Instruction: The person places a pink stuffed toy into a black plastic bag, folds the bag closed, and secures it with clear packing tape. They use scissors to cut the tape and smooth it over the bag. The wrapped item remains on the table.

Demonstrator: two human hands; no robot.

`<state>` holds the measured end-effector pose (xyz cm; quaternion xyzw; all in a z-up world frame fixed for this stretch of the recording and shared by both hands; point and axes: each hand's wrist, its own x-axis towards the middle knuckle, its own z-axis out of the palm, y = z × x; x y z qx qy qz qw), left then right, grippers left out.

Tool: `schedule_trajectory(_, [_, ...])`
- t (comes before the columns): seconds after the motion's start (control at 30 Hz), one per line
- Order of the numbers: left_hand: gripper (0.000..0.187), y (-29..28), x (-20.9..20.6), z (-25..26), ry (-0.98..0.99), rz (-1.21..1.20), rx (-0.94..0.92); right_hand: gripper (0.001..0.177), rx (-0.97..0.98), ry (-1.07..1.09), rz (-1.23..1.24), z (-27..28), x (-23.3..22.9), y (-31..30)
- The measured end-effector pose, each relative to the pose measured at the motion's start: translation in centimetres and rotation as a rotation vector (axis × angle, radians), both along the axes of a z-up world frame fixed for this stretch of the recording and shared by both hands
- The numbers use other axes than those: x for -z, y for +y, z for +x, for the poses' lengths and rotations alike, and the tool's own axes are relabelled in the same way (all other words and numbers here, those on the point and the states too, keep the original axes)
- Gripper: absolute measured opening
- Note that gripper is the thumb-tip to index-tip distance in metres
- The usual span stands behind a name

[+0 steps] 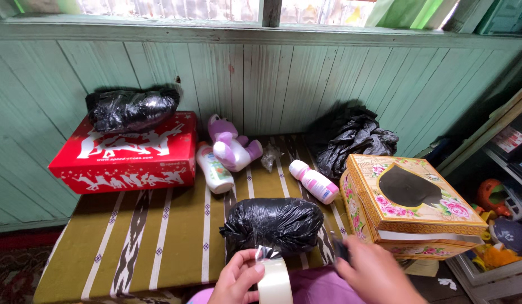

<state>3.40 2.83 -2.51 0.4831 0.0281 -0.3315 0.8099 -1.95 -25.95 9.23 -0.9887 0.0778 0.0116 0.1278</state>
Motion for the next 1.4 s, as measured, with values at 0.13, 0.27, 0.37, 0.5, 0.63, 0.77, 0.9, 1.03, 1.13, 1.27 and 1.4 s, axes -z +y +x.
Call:
schedule_trajectory(0.13, [0.055,0.0,1.0,0.3,-0.001,0.022,0.012,0.057,-0.075,0.088,0.067,-1.6,-5.2,-2.1])
schedule_trajectory(0.27, [0.055,0.0,1.5,0.4,0.004,0.01,0.009,0.038,-0.585,0.401,0.524,0.6,-9.8,-1.6])
schedule_trajectory(0.37, [0.055,0.2,1.7,0.3,-0.001,-0.008,0.02,0.038,-0.645,0.751,0.459,4.4,-11.4,0.5])
schedule_trajectory(0.5, [0.057,0.3,2.1,0.4,-0.008,-0.006,0.026,0.035,-0.478,1.076,0.351,8.8,-12.4,2.9])
schedule_trajectory(0.63, [0.057,0.1,2.5,0.7,-0.011,0.003,0.03,0.037,-0.477,1.116,0.325,10.3,-12.4,3.6])
schedule_trajectory(0.77, [0.057,0.1,3.0,0.9,-0.005,-0.024,0.032,0.033,-0.478,1.114,0.338,10.9,-11.5,3.7])
schedule_trajectory(0.9, [0.058,-0.3,3.3,1.0,-0.036,-0.025,0.028,0.033,-0.5,1.104,0.404,11.0,-10.7,3.6])
schedule_trajectory(1.03, [0.059,-0.4,3.6,0.9,-0.066,-0.014,0.037,0.033,-0.511,1.112,0.446,11.1,-10.3,3.5])
schedule_trajectory(1.13, [0.063,-0.3,4.0,0.7,-0.072,0.0,0.039,0.032,-0.524,1.118,0.464,11.1,-10.2,3.3])
schedule_trajectory(1.27, [0.061,-0.5,4.5,0.8,-0.146,-0.102,0.013,0.031,-0.541,1.115,0.452,11.0,-10.4,2.9])
schedule_trajectory(1.4, [0.062,-0.7,4.8,0.7,-0.127,-0.127,0.0,0.032,-0.535,1.118,0.468,11.0,-10.3,2.9])
